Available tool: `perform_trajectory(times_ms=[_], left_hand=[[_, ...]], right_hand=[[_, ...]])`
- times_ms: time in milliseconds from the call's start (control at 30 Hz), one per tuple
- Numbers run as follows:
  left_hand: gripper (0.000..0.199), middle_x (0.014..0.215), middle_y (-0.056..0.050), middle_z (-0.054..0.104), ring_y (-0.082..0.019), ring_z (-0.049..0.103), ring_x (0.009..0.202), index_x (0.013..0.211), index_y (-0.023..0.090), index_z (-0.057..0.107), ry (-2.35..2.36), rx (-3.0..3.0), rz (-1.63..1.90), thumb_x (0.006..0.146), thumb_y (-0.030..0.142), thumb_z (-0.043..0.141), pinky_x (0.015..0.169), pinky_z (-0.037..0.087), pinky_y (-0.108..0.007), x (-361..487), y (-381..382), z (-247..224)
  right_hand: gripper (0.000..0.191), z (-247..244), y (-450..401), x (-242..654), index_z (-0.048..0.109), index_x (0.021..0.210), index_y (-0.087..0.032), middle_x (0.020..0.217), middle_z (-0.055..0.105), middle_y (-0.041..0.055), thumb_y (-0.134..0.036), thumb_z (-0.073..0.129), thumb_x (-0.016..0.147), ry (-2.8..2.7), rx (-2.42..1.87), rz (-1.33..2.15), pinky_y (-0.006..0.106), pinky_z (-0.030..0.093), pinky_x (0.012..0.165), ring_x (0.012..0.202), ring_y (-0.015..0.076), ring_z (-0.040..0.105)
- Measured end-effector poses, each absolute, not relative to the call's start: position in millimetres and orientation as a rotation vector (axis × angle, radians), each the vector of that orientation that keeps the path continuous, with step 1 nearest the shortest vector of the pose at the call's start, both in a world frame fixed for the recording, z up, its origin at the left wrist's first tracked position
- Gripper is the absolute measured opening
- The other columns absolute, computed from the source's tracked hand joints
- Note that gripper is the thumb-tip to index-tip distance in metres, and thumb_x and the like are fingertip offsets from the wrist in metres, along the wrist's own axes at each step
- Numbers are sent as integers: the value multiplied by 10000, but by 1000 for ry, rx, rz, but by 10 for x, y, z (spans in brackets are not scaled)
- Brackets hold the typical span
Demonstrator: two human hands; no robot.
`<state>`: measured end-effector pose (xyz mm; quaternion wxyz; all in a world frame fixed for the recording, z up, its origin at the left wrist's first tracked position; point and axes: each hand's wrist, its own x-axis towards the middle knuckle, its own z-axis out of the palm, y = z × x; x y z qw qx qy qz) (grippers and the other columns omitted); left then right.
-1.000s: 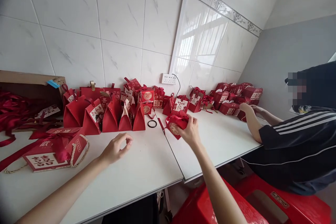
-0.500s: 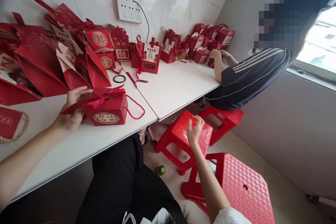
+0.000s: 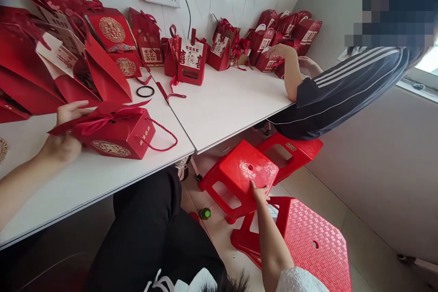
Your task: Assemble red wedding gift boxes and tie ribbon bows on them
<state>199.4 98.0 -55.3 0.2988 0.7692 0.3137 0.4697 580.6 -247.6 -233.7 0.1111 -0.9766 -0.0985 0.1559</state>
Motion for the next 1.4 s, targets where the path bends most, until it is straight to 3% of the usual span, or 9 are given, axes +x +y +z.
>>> perform_trajectory(times_ms=[200,300,400,500,600,900,1100,1300,1400], left_hand=[[992,939,-59,610,-204,579,857,1158,168,439,854,1997,1245,483,892,503,767,468,-406,1997,987,-563],[1004,923,-54,606,-185,568,809,1153,151,455,838,1941,1245,460,871,551,767,466,-400,1998,966,-556],[944,905,-49,605,-167,555,787,1135,134,471,821,1876,1243,500,821,601,751,461,-368,2005,937,-535],[832,896,-41,607,-136,544,728,1125,131,475,841,1804,1226,580,735,647,704,452,-311,2019,902,-509],[745,872,-32,605,-110,522,650,1125,128,470,876,1753,1210,646,666,660,624,428,-254,2041,858,-479],[937,871,-39,598,-42,444,450,1202,102,411,802,1910,1114,599,808,538,405,326,-164,1999,884,-526],[799,921,-48,580,-43,438,441,1230,182,380,660,2117,1107,719,795,411,316,326,-169,1963,928,-582],[819,944,-83,585,-108,529,588,1259,158,366,625,2203,1171,750,798,313,394,393,-211,1958,946,-598],[753,952,-78,600,-149,573,697,1235,177,387,680,2160,1207,776,771,317,541,488,-282,1946,963,-602]], right_hand=[[859,-2272,-2624,5775,341,1357,-74,1286,424,273,-697,412,771,-207,-2592,655,511,384,926,1186,386,448],[871,-2300,-2597,5796,277,1404,-92,1472,138,283,-665,440,770,-309,-2633,577,653,150,1017,1363,425,140],[770,-2447,-2492,5806,310,1418,-233,1553,6,106,-577,519,761,-832,-2746,622,629,-17,1063,1414,330,-88],[760,-2645,-2441,5739,180,1467,-277,1559,1,60,-546,444,807,-1144,-2940,646,655,53,1055,1426,285,-77],[744,-2777,-2480,5612,70,1483,-269,1558,5,64,-542,342,847,-993,-3090,533,670,113,1039,1429,281,-45],[701,-2756,-2418,5557,75,1483,-280,1561,0,60,-569,276,876,-732,-3092,570,710,119,1013,1426,310,-12],[740,-2777,-2189,5748,60,1484,-275,1560,-29,81,-604,294,864,-618,-3076,567,726,128,996,1416,347,-58],[688,-2621,-2167,5945,196,1452,-348,1547,120,48,-633,340,842,-736,-2997,610,653,166,1052,1414,329,105],[751,-2478,-2137,6265,201,1455,-302,1541,72,133,-699,290,823,-620,-3002,557,661,218,1018,1385,411,144]])
